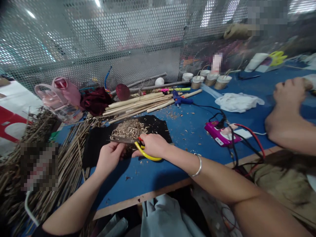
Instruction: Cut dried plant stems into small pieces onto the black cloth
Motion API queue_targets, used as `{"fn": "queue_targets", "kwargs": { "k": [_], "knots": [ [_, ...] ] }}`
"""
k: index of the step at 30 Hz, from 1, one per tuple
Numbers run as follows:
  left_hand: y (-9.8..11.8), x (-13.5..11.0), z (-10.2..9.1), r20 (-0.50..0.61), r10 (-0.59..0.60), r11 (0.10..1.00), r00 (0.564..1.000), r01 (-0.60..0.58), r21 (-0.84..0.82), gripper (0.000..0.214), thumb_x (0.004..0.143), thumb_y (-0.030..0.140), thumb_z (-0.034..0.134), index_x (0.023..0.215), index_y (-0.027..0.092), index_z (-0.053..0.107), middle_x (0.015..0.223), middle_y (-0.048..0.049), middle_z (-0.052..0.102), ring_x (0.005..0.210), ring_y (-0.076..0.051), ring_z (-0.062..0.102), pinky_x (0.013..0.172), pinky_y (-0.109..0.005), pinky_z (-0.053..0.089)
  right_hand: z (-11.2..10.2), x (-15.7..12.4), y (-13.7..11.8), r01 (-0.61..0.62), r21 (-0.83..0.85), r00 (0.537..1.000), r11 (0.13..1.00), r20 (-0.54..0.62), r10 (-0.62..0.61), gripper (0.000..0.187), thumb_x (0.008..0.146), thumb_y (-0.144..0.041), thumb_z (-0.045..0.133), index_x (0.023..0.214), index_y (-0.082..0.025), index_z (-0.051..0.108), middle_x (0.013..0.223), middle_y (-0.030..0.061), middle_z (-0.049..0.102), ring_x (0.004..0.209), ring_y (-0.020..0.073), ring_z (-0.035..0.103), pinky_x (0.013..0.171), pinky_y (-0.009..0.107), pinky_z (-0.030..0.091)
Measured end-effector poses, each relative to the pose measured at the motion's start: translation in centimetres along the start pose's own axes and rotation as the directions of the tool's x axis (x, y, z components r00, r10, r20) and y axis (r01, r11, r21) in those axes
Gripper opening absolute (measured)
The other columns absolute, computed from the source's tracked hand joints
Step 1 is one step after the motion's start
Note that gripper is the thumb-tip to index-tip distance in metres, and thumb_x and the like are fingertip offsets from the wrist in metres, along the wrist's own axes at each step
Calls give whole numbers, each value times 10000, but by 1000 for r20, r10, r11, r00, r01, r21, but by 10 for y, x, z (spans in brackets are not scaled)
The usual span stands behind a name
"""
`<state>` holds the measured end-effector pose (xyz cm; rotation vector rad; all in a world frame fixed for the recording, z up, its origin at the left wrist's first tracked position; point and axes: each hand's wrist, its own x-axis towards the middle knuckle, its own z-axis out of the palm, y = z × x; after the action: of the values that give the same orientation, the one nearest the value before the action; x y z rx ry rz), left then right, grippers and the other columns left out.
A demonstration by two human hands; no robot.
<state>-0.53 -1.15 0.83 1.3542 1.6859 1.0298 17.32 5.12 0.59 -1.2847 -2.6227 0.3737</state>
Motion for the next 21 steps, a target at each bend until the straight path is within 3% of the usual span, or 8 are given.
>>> {"fn": "queue_targets", "kwargs": {
  "k": [3, 5, 8, 11, 14, 16, 19, 21],
  "knots": [
    [-1, 1, -2, -69, 123, 978, 990, -109, 177, 358, 766, 443, 479, 615, 140, 595, 500, 17, 530, 474, -96, 460, 456, -198, 338, -4, 6, 8, 42, 103, 995, 994, -97, -32, 540, 575, -707, 558, 750, -203, 473, 571, -15, 525, 512, 135, 479, 482, 227, 262],
    [-2, 3, -2, -136, 210, 963, 968, -181, 199, 312, 779, 420, 478, 750, 145, 621, 615, -1, 589, 560, -108, 508, 530, -204, 381, -6, 11, 17, 38, 209, 977, 977, -215, 8, 481, 645, -660, 535, 765, -200, 457, 544, -41, 465, 492, 109, 416, 475, 216, 257],
    [-1, 10, -7, -299, 317, 940, 900, -258, 222, 311, 803, 365, 453, 971, 137, 582, 872, -64, 623, 747, -136, 558, 693, -239, 425, -7, 18, 37, -19, 319, 903, 948, -401, 153, 418, 725, -609, 471, 688, -198, 403, 555, -44, 415, 509, 98, 376, 487, 213, 270],
    [3, 14, -24, -396, 353, 919, 848, -235, 316, 342, 796, 358, 456, 1026, 124, 553, 983, -105, 598, 818, -159, 560, 739, -267, 428, -6, 25, 57, -78, 384, 833, 920, -483, 271, 427, 778, -602, 375, 629, -202, 369, 560, -34, 393, 532, 104, 358, 512, 220, 294],
    [7, 3, -54, -332, 331, 881, 883, -163, 445, 325, 795, 376, 451, 1006, 157, 562, 917, -76, 627, 784, -169, 581, 712, -272, 429, -4, 29, 67, -126, 410, 805, 903, -489, 334, 465, 789, -630, 298, 605, -208, 358, 552, -19, 411, 531, 115, 363, 520, 233, 309],
    [5, -14, -73, -281, 250, 810, 927, -41, 586, 295, 776, 380, 476, 968, 182, 579, 802, -52, 645, 728, -190, 593, 669, -285, 420, -2, 30, 67, -131, 390, 805, 911, -495, 328, 473, 779, -644, 303, 603, -210, 365, 559, -10, 434, 536, 120, 374, 524, 236, 313],
    [-9, -39, -90, -234, 80, 651, 969, 127, 749, 248, 745, 371, 511, 894, 188, 588, 738, -61, 648, 731, -241, 602, 621, -304, 402, 2, 28, 62, -151, 346, 828, 926, -468, 310, 462, 743, -652, 374, 616, -207, 394, 565, -9, 461, 532, 119, 377, 519, 231, 310],
    [-23, -50, -93, -250, 29, 587, 968, 186, 788, 280, 728, 362, 530, 928, 168, 565, 796, -89, 651, 771, -268, 603, 627, -317, 402, 4, 26, 56, -165, 300, 861, 939, -422, 286, 440, 720, -635, 432, 636, -204, 424, 567, -12, 479, 523, 116, 378, 508, 226, 298]
  ]
}}
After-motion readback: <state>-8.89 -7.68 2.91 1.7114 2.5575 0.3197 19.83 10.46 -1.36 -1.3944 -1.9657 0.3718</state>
